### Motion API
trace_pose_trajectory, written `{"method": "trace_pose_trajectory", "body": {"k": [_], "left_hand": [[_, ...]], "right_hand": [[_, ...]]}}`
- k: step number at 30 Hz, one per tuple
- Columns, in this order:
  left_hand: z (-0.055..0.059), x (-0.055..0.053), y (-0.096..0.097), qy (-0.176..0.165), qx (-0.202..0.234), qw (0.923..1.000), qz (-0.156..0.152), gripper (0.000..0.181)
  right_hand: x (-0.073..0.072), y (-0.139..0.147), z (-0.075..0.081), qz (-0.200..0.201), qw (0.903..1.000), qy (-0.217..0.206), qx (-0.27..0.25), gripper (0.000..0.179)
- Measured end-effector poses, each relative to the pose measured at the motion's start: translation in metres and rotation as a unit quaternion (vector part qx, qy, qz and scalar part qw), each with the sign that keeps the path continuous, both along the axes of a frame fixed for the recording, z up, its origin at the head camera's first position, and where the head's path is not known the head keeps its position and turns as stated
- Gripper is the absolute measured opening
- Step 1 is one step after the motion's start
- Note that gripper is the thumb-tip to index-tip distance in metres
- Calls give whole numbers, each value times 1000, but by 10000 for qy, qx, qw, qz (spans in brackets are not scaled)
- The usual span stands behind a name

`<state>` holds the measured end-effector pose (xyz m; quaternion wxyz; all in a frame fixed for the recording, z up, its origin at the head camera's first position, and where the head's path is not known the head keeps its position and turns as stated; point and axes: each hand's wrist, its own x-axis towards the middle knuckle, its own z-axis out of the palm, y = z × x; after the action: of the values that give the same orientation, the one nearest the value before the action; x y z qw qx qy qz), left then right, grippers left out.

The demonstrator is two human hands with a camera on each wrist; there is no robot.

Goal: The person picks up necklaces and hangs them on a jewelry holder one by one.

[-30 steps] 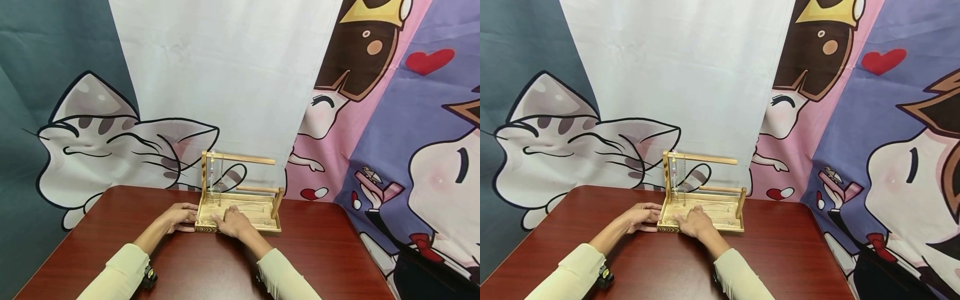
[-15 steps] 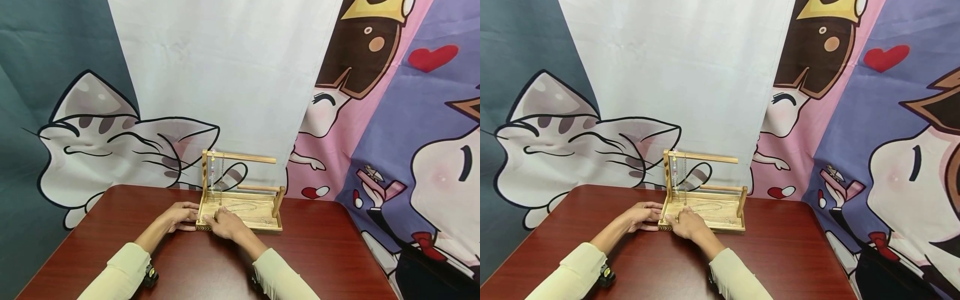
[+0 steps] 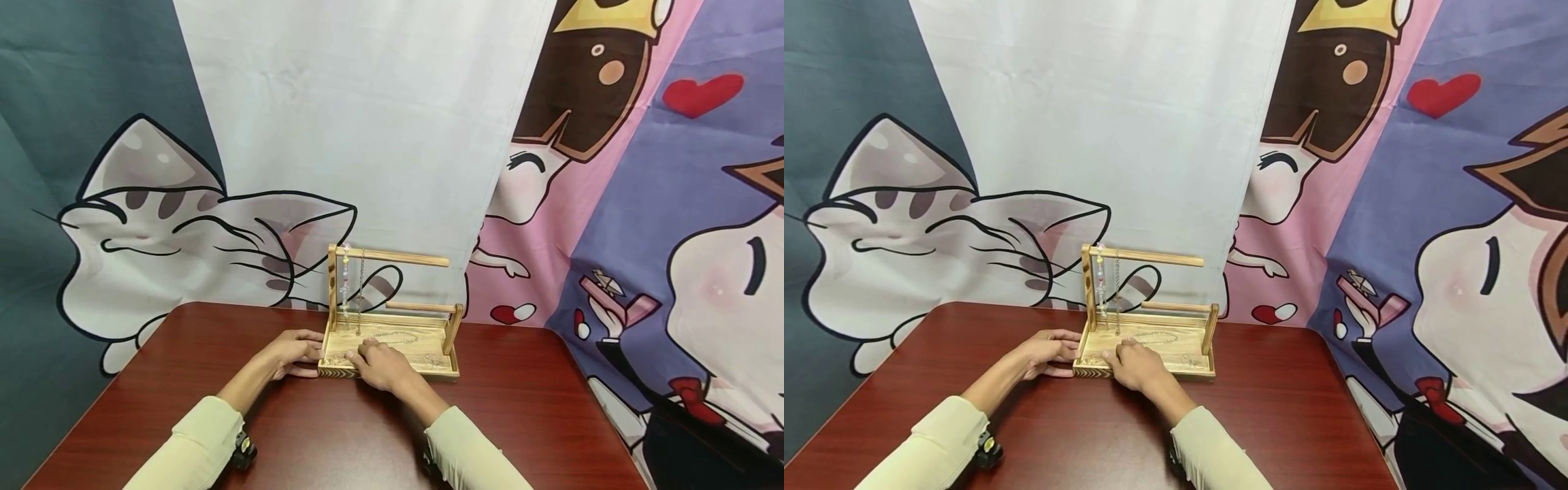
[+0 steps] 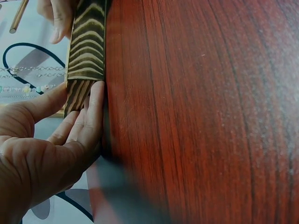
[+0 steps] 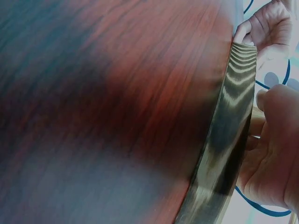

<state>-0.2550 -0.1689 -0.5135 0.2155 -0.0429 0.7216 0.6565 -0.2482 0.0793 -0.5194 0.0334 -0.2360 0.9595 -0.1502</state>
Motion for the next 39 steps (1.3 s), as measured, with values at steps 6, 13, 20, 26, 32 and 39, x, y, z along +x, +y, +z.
{"method": "trace_pose_trajectory", "body": {"k": [6, 13, 20, 26, 32, 39], "left_hand": [[0, 0, -1, -21, -22, 10000, 42, 64], [-2, 1, -1, -8, -30, 10000, 35, 64], [-3, 1, 0, 0, 2, 10000, 47, 63], [-3, 0, 1, -2, 4, 10000, 47, 62], [-2, 0, 2, 3, 3, 10000, 55, 62], [-1, 0, 2, -8, 10, 10000, 57, 62]], "right_hand": [[-1, 3, 0, 70, 10000, 61, 1, 52], [-4, 13, -5, 211, 9991, 78, -364, 50], [-15, 35, -13, 524, 9902, -84, -1291, 45], [-21, 52, -17, 489, 9843, -164, -1690, 43], [-27, 63, -14, 528, 9733, -393, -2198, 43], [-40, 76, -10, 483, 9657, -489, -2504, 38]]}}
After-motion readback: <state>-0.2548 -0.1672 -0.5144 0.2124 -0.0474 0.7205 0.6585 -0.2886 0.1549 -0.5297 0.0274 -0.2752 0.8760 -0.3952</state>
